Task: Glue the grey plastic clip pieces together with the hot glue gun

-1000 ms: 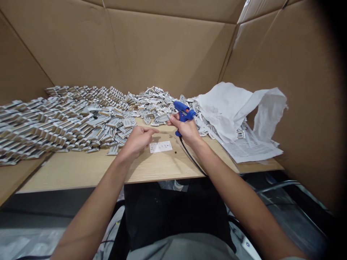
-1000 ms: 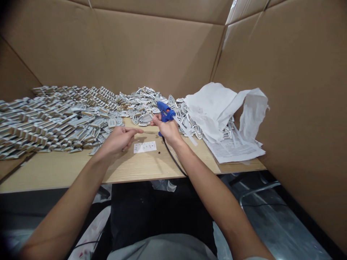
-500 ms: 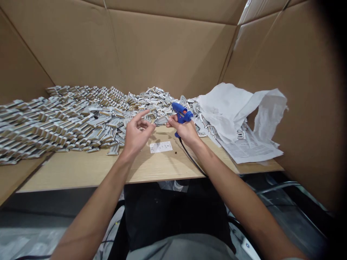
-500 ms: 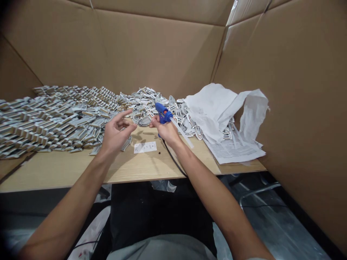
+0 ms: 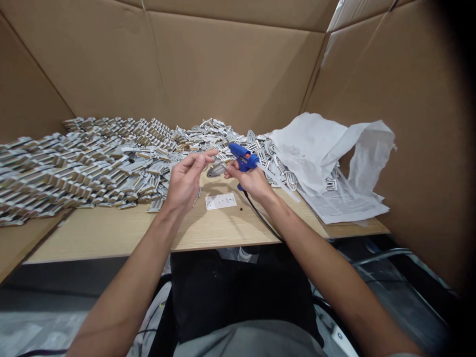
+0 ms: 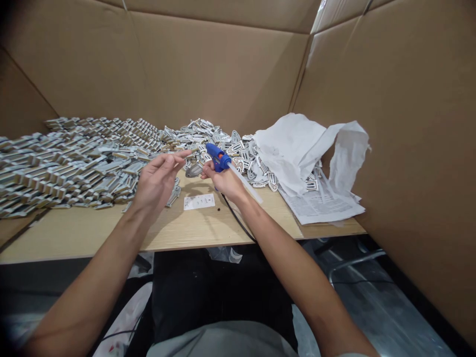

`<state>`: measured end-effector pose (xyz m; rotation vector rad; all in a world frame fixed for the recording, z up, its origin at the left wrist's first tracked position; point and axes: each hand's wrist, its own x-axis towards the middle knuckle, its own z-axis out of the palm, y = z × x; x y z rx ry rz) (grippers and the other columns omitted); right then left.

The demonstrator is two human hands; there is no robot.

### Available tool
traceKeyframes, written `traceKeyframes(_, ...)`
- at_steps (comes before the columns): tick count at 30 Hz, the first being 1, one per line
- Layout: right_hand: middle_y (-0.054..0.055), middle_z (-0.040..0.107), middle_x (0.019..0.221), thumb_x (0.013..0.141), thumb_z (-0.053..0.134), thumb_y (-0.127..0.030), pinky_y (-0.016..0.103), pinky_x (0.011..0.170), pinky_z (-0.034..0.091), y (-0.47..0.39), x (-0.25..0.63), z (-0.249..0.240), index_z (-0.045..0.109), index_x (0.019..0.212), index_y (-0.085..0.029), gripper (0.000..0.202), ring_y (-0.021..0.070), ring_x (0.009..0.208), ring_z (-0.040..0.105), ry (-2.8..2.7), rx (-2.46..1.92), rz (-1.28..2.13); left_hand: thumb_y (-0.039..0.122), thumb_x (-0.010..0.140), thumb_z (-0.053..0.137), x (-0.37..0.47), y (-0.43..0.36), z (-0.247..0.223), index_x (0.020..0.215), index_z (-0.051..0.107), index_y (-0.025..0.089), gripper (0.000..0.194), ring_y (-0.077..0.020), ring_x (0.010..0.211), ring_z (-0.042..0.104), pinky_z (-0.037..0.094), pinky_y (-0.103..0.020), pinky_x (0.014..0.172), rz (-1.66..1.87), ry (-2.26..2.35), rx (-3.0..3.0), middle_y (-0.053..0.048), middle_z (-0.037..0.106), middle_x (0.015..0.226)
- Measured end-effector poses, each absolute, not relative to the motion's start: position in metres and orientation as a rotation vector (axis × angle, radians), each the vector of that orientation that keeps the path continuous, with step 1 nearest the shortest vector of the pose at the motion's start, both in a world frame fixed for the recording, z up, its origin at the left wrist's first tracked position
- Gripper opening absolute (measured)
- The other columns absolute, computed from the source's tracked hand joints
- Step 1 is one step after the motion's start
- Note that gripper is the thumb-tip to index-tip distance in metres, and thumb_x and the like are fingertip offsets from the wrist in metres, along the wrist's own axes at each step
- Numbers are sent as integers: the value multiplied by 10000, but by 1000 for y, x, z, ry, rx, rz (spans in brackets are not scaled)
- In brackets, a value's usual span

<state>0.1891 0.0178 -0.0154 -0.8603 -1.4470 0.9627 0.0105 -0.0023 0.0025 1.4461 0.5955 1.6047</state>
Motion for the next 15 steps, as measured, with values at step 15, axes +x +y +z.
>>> traceKeyframes(15, -21, 682, 793, 815, 757, -446, 370, 861, 533, 28, 194, -24, 488, 748, -248, 341, 198, 797, 714, -1387, -878, 895, 386, 945, 677, 5, -3, 3, 807, 650, 188, 243, -133, 581, 589, 487, -255, 569, 1327, 621, 1337, -23, 639, 685)
